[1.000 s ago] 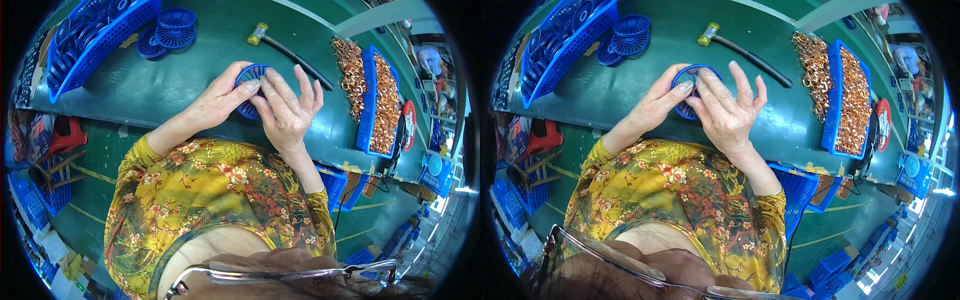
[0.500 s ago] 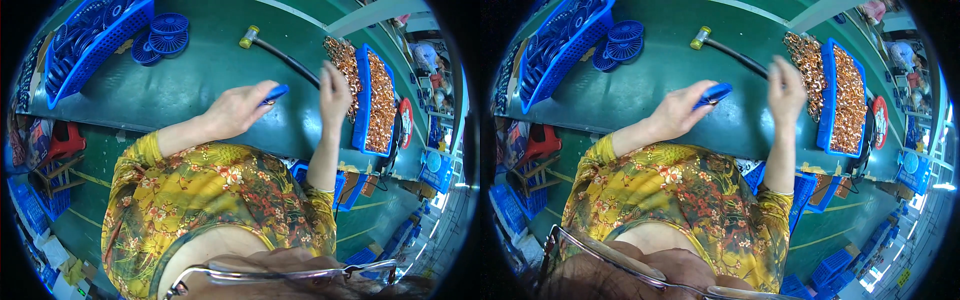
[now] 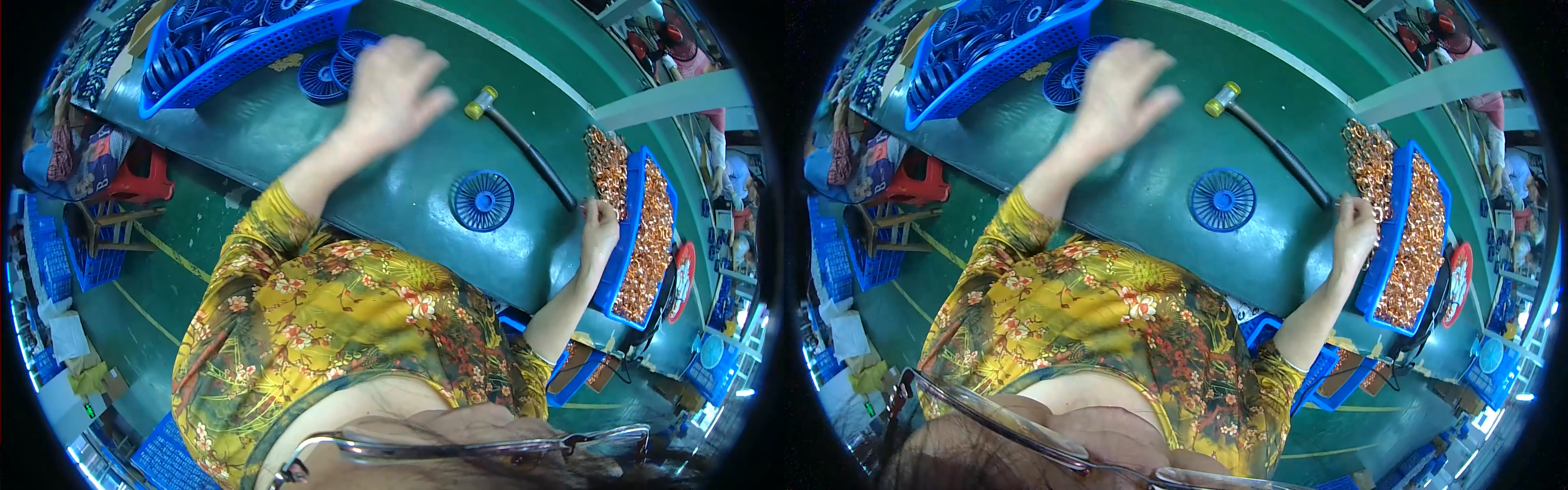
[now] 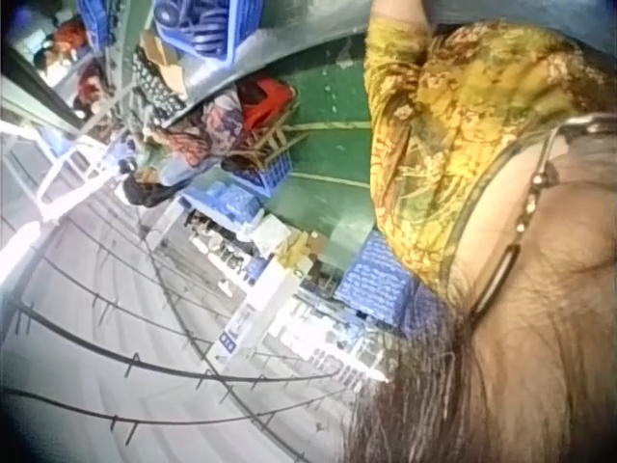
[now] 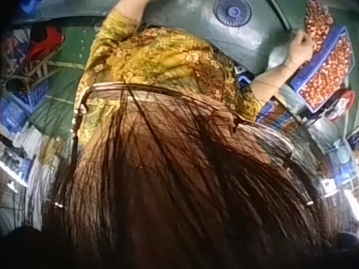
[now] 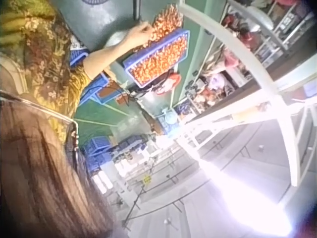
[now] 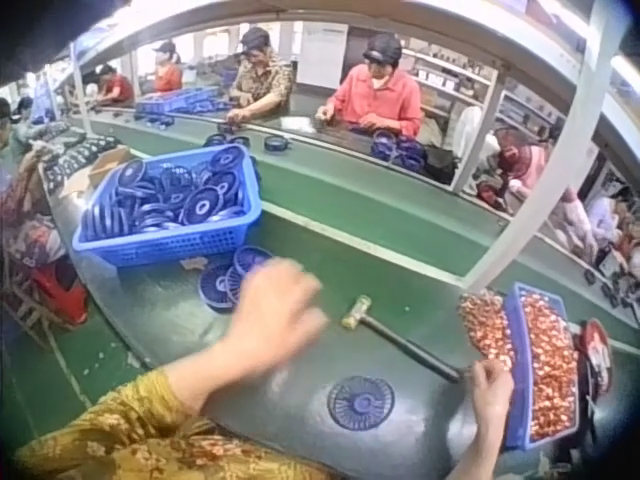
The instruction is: Assembling copper components into blue plastic hubs using a hammer on an assembly line.
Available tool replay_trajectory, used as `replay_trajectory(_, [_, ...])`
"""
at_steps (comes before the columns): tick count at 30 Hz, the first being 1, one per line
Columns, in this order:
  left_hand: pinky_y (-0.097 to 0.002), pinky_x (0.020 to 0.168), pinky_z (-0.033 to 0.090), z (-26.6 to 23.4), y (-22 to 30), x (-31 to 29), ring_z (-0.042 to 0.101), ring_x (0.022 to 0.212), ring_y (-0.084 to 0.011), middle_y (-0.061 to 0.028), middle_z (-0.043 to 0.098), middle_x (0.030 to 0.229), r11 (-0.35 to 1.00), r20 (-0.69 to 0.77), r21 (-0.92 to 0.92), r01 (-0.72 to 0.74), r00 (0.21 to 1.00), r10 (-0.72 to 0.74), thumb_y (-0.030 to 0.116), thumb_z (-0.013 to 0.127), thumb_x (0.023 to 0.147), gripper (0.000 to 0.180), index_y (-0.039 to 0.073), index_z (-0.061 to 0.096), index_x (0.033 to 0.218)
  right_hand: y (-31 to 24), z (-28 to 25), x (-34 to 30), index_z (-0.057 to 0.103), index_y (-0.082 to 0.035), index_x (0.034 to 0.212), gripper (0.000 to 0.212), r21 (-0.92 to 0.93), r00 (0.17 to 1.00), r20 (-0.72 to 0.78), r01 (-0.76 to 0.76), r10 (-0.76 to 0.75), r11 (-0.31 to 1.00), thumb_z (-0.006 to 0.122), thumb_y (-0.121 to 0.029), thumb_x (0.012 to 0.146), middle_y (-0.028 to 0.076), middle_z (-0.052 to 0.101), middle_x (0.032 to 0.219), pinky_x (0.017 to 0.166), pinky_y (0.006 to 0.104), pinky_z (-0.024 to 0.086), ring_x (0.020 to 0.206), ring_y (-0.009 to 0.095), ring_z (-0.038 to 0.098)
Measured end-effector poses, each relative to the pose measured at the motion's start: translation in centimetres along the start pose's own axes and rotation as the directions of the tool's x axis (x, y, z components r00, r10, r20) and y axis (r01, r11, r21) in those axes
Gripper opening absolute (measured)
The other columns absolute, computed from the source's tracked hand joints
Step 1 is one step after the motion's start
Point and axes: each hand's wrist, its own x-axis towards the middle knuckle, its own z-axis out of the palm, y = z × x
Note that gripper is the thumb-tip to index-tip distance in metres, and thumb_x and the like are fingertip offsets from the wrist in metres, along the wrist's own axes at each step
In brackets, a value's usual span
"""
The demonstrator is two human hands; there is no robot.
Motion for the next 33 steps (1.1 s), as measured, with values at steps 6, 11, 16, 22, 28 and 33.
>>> replay_trajectory(6, [-0.0533,0.078,0.049,0.3,-7.9,0.1,0.066,0.087,-0.0405,-0.0231,0.068,0.092,0.662,0.177,0.564,0.493,0.711,-0.680,0.065,0.053,0.082,0.064,0.005,0.059,0.106,-1.8,1.1,-0.4,0.067,-0.008,0.096,0.031,-0.547,0.990,-0.121,-0.003,-0.076,0.837,0.054,-0.036,0.093,0.020,0.066,0.091,0.068,0.0483,0.052,0.079,0.038,0.065])
replay_trajectory(11, [-0.0477,0.088,0.042,0.9,-7.6,-1.1,0.060,0.096,-0.0340,-0.0173,0.065,0.097,0.846,0.153,0.353,0.399,0.868,-0.473,0.035,0.072,0.078,0.060,0.008,0.051,0.127,-2.4,0.6,-1.1,0.063,-0.005,0.081,0.030,-0.525,0.997,0.009,-0.056,0.072,0.849,0.066,-0.034,0.085,0.017,0.063,0.085,0.071,0.0466,0.049,0.080,0.034,0.063])
replay_trajectory(16, [-0.0422,0.081,0.045,-0.2,-3.0,-0.9,0.057,0.087,-0.0319,-0.0135,0.059,0.092,0.938,0.076,0.089,0.334,0.937,-0.340,0.008,0.073,0.074,0.055,0.007,0.051,0.125,-4.6,-0.1,-2.6,0.065,-0.003,0.086,0.020,-0.411,0.998,-0.037,0.029,-0.048,0.911,0.065,-0.023,0.087,0.014,0.064,0.082,0.066,0.0412,0.049,0.072,0.031,0.062])
replay_trajectory(22, [-0.0382,0.063,0.048,-1.6,0.8,-1.1,0.060,0.074,-0.0309,-0.0125,0.060,0.084,0.950,0.059,-0.188,0.249,0.969,-0.242,0.007,0.069,0.078,0.017,0.002,0.062,0.092,-9.1,0.2,-5.3,0.065,-0.003,0.086,0.009,-0.067,0.808,-0.299,0.513,-0.508,0.855,0.071,-0.003,0.080,0.010,0.065,0.085,0.065,0.0311,0.049,0.076,0.024,0.062])
replay_trajectory(28, [-0.0280,0.062,0.047,-0.9,6.2,-2.0,0.057,0.069,-0.0122,-0.0081,0.059,0.075,0.468,0.332,-0.681,0.563,0.807,-0.489,0.027,0.056,0.096,0.025,0.002,0.055,0.098,-14.0,2.4,-7.2,0.066,-0.005,0.085,0.021,-0.011,0.671,-0.285,0.712,-0.685,0.702,0.077,-0.001,0.068,0.008,0.063,0.080,0.062,0.0333,0.048,0.072,0.024,0.061])
replay_trajectory(33, [-0.0221,0.071,0.045,-1.3,7.9,-2.1,0.051,0.080,-0.0057,0.0000,0.055,0.087,0.143,0.593,-0.713,0.686,0.699,-0.400,0.031,0.046,0.101,0.031,0.002,0.054,0.105,-17.1,4.3,-8.1,0.065,-0.008,0.084,0.024,0.073,0.585,-0.235,0.807,-0.776,0.586,0.079,-0.005,0.065,0.005,0.063,0.082,0.063,0.0334,0.048,0.072,0.022,0.061])
